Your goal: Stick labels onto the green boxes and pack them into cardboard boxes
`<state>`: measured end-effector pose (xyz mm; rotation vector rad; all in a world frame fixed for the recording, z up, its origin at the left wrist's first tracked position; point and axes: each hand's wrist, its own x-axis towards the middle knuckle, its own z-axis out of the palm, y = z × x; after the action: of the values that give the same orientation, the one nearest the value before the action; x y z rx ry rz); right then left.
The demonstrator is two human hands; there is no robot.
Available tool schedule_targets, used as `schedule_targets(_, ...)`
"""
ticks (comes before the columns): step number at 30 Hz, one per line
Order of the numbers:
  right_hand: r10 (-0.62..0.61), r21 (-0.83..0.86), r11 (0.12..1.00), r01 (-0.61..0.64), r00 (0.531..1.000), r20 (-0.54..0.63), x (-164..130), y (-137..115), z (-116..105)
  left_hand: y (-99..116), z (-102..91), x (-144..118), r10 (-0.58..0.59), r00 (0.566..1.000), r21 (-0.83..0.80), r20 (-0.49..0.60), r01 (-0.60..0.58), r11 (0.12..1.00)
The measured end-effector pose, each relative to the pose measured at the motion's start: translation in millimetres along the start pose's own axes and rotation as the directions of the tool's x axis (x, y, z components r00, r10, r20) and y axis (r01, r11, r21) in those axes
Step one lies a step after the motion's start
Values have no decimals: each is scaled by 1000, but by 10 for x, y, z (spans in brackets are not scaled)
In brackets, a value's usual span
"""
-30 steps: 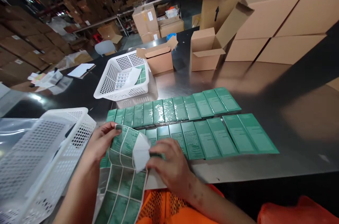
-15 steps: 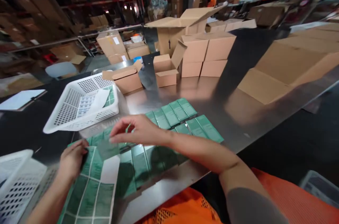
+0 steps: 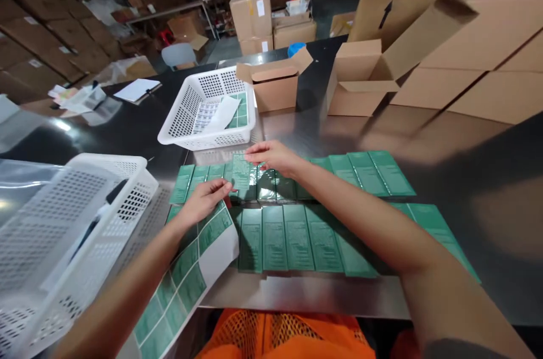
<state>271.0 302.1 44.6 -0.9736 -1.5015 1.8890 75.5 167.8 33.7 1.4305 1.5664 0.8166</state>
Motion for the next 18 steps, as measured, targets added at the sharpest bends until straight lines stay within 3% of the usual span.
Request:
schedule_targets(4,-34,-194,981,26,999,-38,42,159,28,-14,80,77,-54,999,126,-6,55,991)
schedule_targets(10,-168,-570,816,92,983,-81,66,373,23,-14,180,171,-162,986,248,30,150,957)
schedule_targets(18,-166,-697,716,38,979,-117,104,405,86,1,179,216,-280,959,283,49,255,925)
